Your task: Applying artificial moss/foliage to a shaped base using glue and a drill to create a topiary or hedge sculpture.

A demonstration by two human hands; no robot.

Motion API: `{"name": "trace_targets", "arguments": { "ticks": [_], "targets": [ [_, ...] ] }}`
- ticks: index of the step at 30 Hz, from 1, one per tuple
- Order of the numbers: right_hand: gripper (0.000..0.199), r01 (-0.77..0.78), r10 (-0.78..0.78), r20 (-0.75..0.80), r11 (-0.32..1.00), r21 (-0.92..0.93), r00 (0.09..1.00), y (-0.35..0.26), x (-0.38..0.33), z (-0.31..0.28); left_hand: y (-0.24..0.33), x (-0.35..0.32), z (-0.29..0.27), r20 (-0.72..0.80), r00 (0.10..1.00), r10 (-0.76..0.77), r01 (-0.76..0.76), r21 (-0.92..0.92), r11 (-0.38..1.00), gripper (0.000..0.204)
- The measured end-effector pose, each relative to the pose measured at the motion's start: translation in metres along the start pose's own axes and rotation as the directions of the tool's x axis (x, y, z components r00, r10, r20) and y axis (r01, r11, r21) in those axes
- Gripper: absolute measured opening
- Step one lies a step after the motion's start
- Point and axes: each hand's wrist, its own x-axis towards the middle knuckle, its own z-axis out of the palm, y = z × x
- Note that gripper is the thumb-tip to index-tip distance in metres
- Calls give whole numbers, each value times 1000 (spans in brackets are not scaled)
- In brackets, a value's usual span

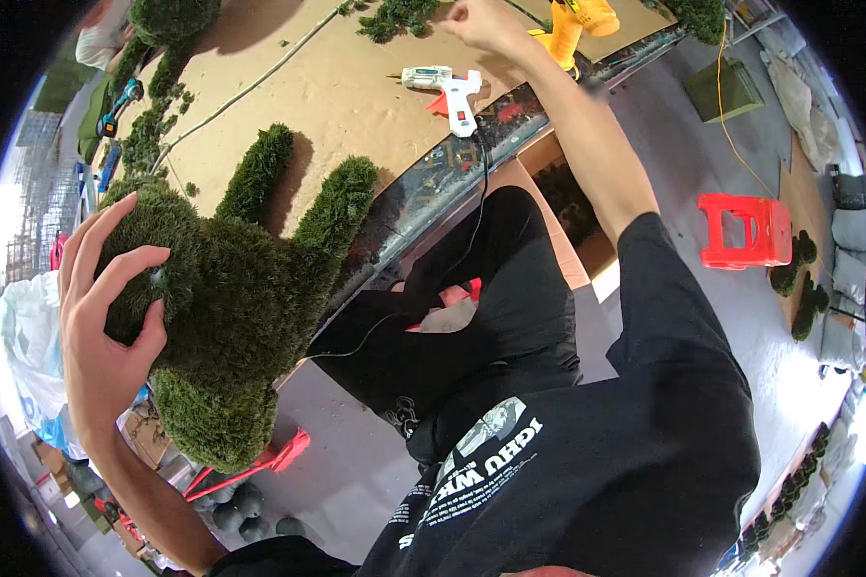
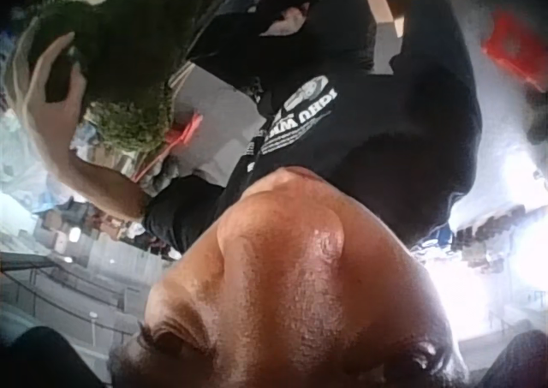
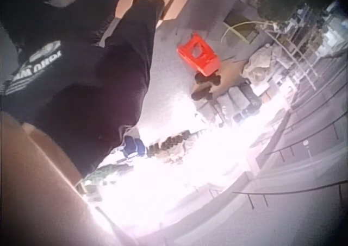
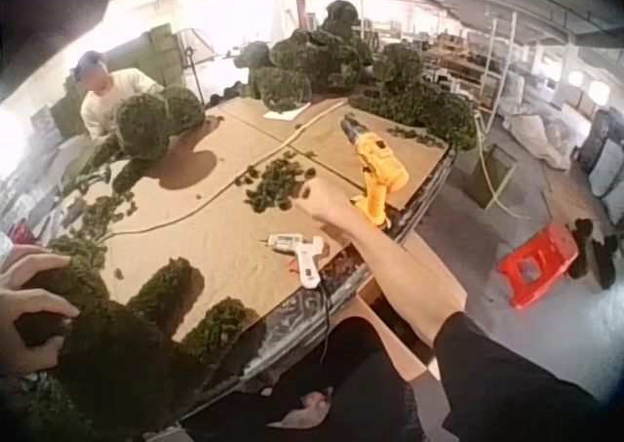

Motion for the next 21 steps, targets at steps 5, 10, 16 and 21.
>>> {"name": "trace_targets", "arguments": {
  "ticks": [5,10,16,21],
  "targets": [
    [41,-116,146,-171,978,173,974,-44,38,38,0,-7,-5,25,999,-32,32,28,999,45],
    [33,-144,158,-159,985,96,975,-27,45,55,1,-2,0,14,1000,-19,19,0,1000,45],
    [25,50,73,-259,896,441,963,-12,10,51,-2,-5,3,-2,1000,-15,15,-4,1000,46],
    [16,179,0,-243,673,718,970,-23,-32,18,-4,-2,8,-30,999,11,-11,-9,1000,44]
  ]
}}
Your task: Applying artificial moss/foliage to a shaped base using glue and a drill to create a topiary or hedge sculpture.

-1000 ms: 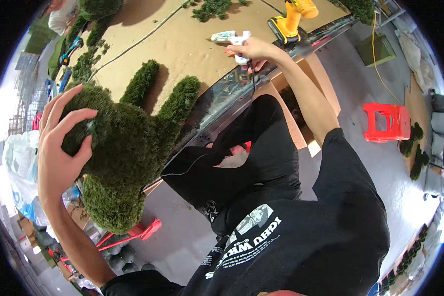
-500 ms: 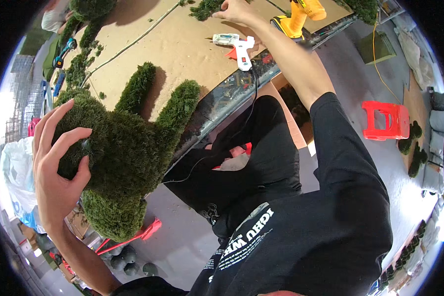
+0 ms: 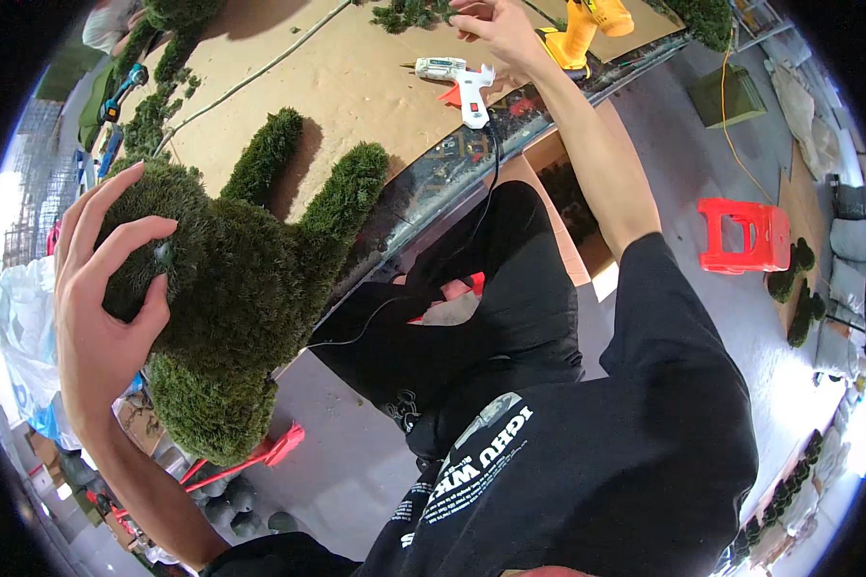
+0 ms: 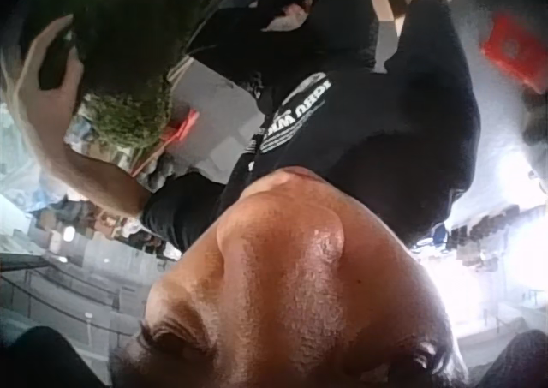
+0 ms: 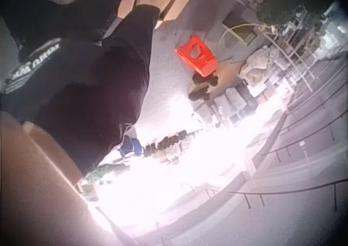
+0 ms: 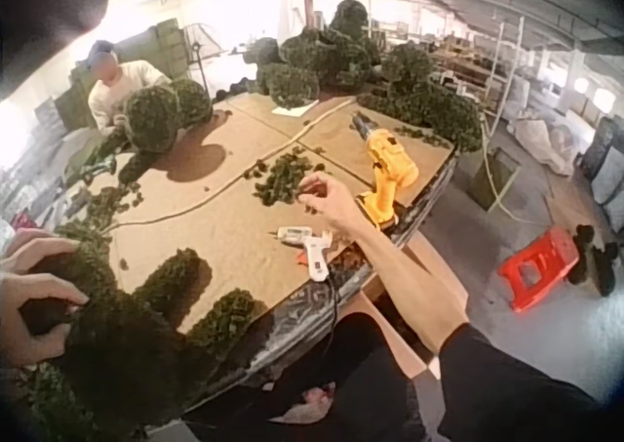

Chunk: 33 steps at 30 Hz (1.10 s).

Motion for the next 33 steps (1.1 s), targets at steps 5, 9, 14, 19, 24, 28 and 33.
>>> {"name": "trace_targets", "arguments": {
  "ticks": [5,9,14,19,24,28,33],
  "targets": [
    [19,15,-46,104,959,284,994,-62,-51,17,2,-5,-12,13,1000,-12,11,47,999,43],
    [17,-102,-81,194,625,774,978,-91,-85,44,-4,-7,-7,-5,1000,4,-4,32,999,42],
    [20,49,-243,192,729,683,951,-112,-119,78,-10,-6,-4,-23,997,67,-68,-45,997,41],
    [23,27,-265,245,728,685,933,-170,-156,122,-7,-4,-3,0,996,93,-93,-19,995,43],
    [22,-26,-263,311,725,688,913,-205,-167,165,-8,-11,-8,-33,992,121,-121,12,993,42],
    [22,-27,-262,300,711,703,917,-213,-166,190,-16,-11,-1,-73,990,120,-120,11,993,42],
    [18,-66,-198,284,703,708,938,-222,-169,211,0,-6,-11,4,999,33,-32,-112,993,35]
  ]
}}
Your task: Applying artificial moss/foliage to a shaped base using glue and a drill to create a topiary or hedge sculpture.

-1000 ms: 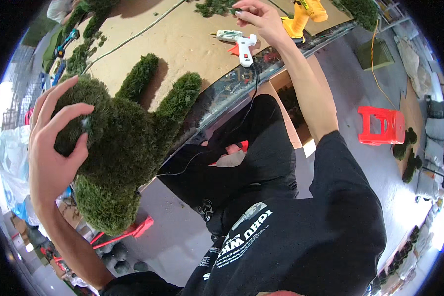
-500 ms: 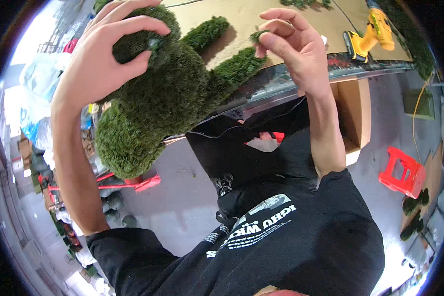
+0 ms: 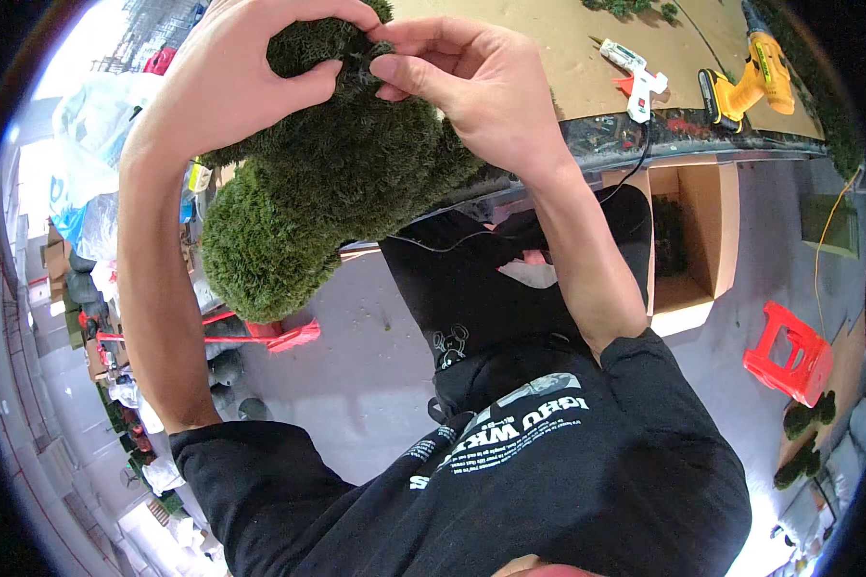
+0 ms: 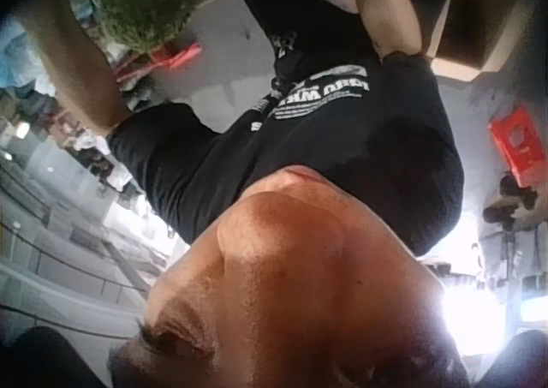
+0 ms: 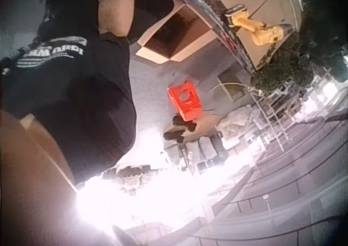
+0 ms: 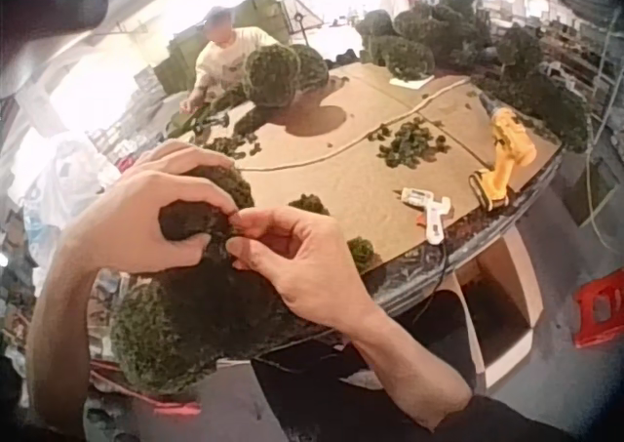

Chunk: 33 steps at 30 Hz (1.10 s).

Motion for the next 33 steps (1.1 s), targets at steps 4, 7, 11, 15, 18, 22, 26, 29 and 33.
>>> {"name": "trace_targets", "arguments": {
  "ticks": [4,7,11,15,18,22,26,29,33],
  "targets": [
    [23,-180,180,-6,983,40,984,-5,4,5,11,1,-10,61,998,-33,32,16,999,35],
    [26,-203,206,-23,973,107,978,-4,4,4,8,-1,-4,-8,1000,7,-7,26,1000,35],
    [19,-260,258,-52,965,-36,965,-11,6,7,20,-4,-6,-16,999,-40,41,38,998,34],
    [16,-249,241,-110,966,-64,964,-17,7,11,23,-1,-5,-6,997,-81,81,33,996,35],
    [16,-264,249,-176,962,-70,952,-20,6,22,2,-6,2,-34,999,-9,10,38,999,35],
    [17,-200,186,-154,976,-85,971,-27,1,19,22,-3,-5,-18,999,-50,51,60,997,36],
    [17,-206,193,-137,974,-89,972,-30,1,20,20,-4,-4,-29,999,-39,40,29,999,37],
    [17,-256,239,-163,962,-97,957,-29,6,23,17,-4,-5,-37,999,-6,6,-7,1000,38],
    [16,-174,160,-128,979,-104,979,-32,0,23,14,-6,-3,-45,999,14,-15,-16,1000,40]
  ]
}}
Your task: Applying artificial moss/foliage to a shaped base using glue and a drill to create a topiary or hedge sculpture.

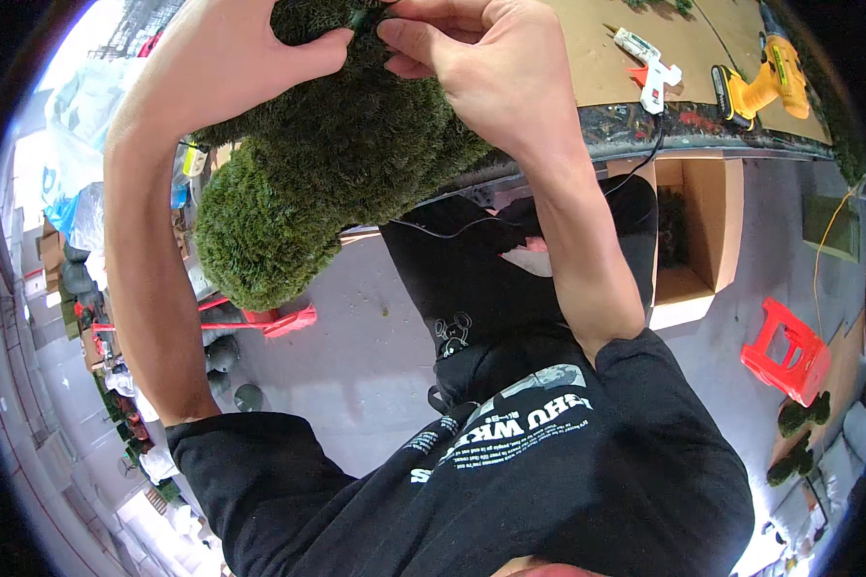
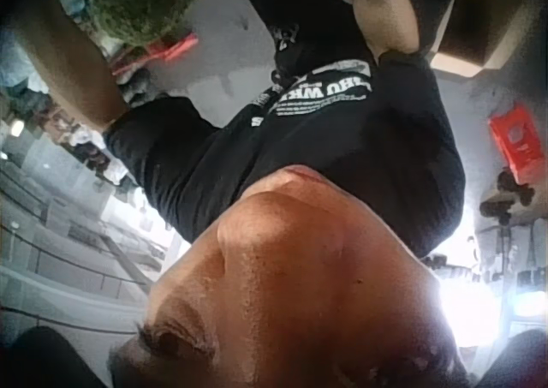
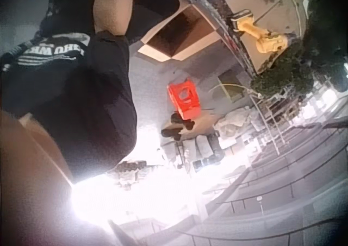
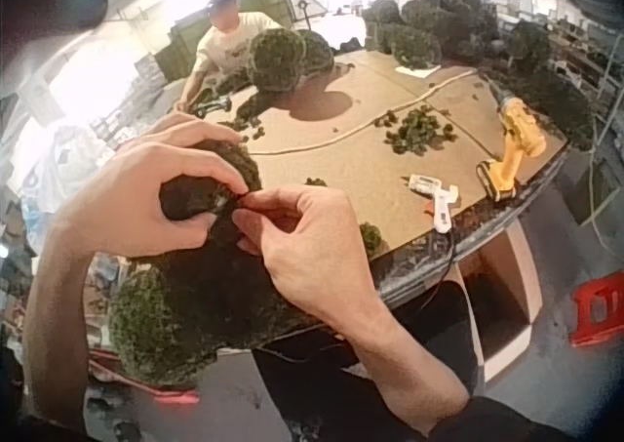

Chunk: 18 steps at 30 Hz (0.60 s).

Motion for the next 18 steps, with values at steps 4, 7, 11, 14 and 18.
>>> {"name": "trace_targets", "arguments": {
  "ticks": [4,7,11,14,18],
  "targets": [
    [16,-130,125,-52,987,-92,991,-8,5,4,1,0,1,0,1000,-28,28,-24,999,40],
    [16,4,-3,6,999,-54,1000,-6,3,1,-1,0,2,-11,1000,-5,5,-15,1000,40],
    [16,-88,86,-25,993,-73,996,-6,4,2,-1,0,0,8,1000,-9,9,-31,999,40],
    [15,0,0,-10,1000,-16,1000,6,7,1,-4,2,-4,31,999,10,-8,-55,998,40],
    [15,-101,91,-93,989,-108,991,-10,8,7,-30,3,10,9,997,73,-72,-14,997,40]
  ]
}}
